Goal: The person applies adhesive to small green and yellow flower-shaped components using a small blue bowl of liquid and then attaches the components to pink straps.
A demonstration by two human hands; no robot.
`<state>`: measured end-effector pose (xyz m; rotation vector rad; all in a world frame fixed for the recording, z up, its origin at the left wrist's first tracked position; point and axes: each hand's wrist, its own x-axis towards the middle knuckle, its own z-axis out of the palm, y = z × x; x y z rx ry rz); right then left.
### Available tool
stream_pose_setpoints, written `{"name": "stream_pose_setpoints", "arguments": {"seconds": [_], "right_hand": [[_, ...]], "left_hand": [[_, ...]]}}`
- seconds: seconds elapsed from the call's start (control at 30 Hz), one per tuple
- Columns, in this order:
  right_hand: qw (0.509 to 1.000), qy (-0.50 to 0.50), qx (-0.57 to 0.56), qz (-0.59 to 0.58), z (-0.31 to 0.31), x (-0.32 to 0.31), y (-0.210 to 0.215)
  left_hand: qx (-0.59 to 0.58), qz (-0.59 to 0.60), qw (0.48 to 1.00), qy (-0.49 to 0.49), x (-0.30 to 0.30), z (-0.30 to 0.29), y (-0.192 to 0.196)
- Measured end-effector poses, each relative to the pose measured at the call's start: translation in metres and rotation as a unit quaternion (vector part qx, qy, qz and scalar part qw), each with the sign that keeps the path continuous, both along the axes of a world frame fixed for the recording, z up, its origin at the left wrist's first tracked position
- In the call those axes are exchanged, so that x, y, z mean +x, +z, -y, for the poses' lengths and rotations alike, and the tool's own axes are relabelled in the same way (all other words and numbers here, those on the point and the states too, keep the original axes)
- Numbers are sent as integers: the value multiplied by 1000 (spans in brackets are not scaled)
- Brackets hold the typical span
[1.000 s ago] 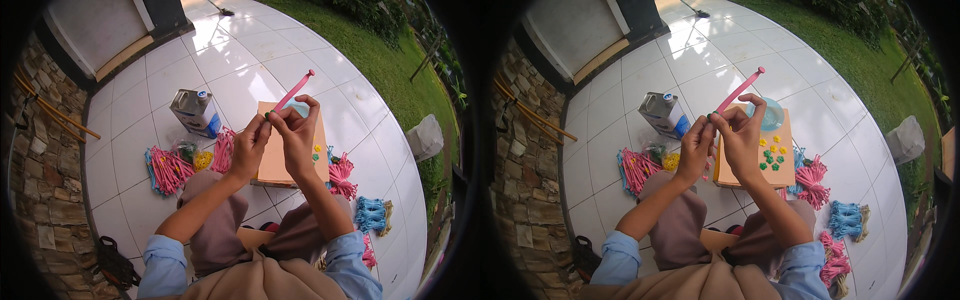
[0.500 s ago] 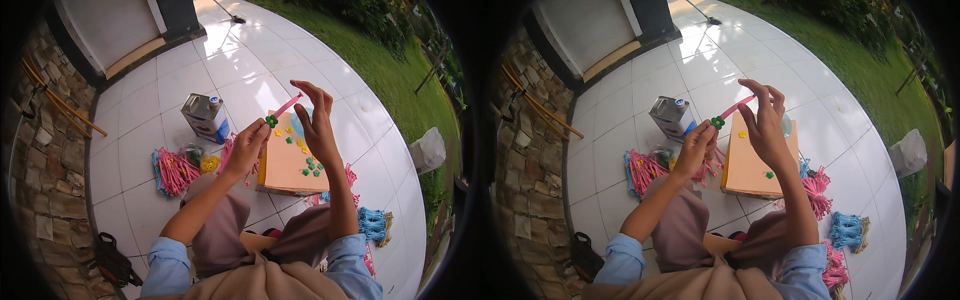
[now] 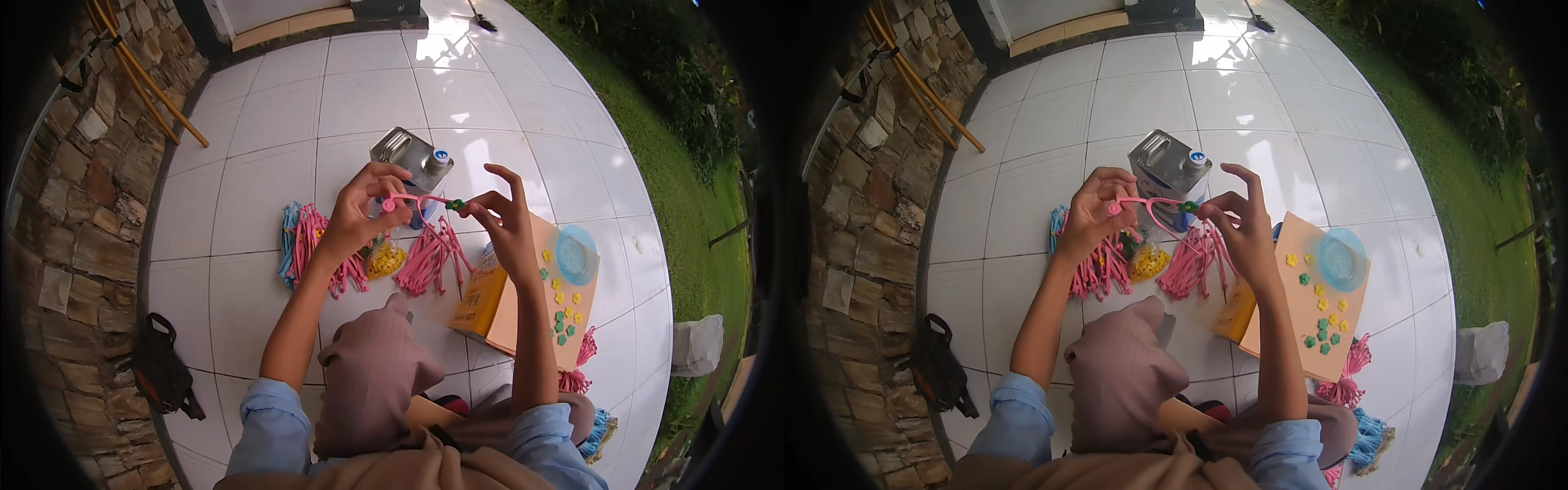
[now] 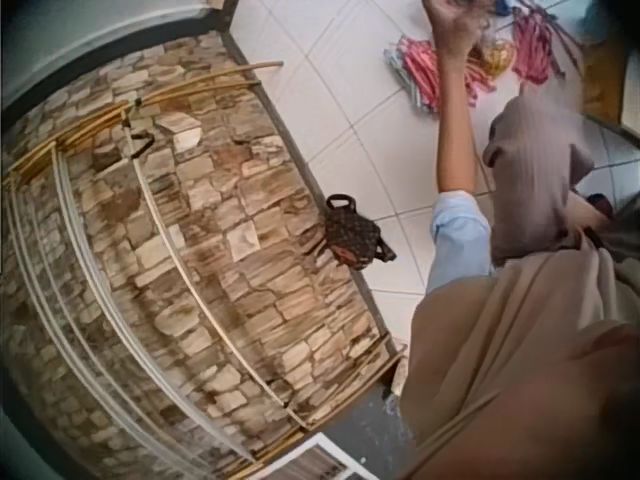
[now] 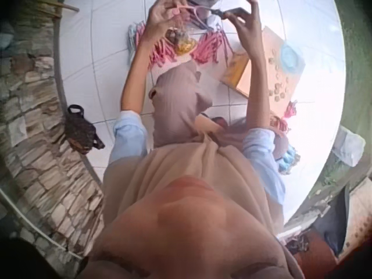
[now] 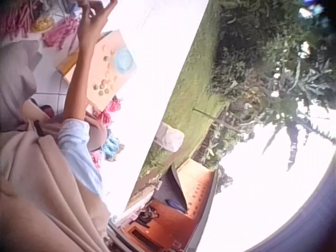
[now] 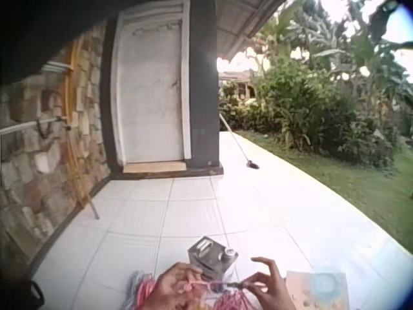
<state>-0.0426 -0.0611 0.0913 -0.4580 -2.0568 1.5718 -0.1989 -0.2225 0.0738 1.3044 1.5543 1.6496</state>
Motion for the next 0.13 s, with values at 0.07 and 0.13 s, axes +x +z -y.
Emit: {"name": "stream_pose_setpoints", "arguments": {"seconds": [0.07,0.13], "right_hand": [[991,73,-100,50,15,-32,-44],[973,152,-172,26,39,-67,-96]], "left_hand": [[169,226,957,67,-14,1,-25],[226,298,922,98,-33,5,-57]]}}
